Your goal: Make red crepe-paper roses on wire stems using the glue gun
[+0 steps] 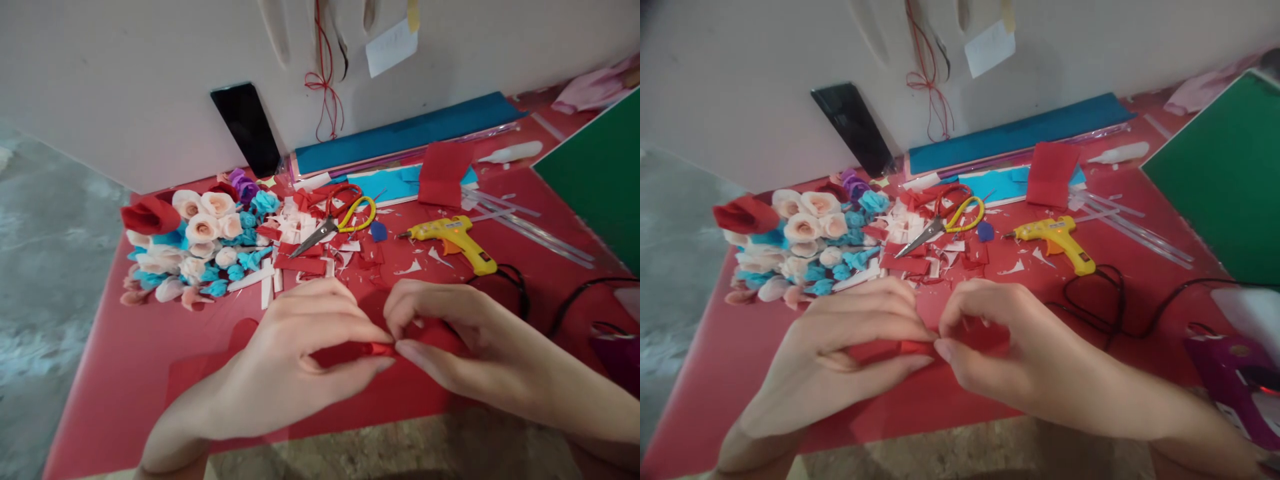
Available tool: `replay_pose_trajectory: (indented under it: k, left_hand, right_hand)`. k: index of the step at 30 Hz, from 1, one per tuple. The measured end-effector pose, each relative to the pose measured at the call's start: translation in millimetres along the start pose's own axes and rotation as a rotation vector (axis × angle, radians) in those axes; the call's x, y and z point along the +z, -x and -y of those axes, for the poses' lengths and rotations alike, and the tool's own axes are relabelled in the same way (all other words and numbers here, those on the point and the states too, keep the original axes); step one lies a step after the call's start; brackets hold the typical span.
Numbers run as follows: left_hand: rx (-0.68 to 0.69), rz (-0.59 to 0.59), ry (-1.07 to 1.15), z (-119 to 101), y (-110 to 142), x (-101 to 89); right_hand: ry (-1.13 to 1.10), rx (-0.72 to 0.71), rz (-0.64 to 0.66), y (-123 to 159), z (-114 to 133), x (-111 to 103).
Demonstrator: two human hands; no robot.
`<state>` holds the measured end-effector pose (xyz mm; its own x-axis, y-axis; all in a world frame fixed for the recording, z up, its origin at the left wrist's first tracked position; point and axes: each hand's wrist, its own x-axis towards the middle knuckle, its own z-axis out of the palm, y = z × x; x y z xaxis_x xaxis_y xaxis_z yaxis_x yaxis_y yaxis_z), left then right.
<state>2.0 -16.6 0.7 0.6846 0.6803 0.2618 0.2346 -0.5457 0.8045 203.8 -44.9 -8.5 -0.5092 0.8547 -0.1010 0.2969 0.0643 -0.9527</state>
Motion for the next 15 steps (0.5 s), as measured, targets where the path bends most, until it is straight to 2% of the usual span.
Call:
replay_pose_trajectory:
  k: [15]
  left_hand:
    - [0.017,0.003,-0.007,0.5,-1.1,0.4]
  right_hand:
    - [-0.035,-0.001,-0.01,-3.1,2.7,-1.0]
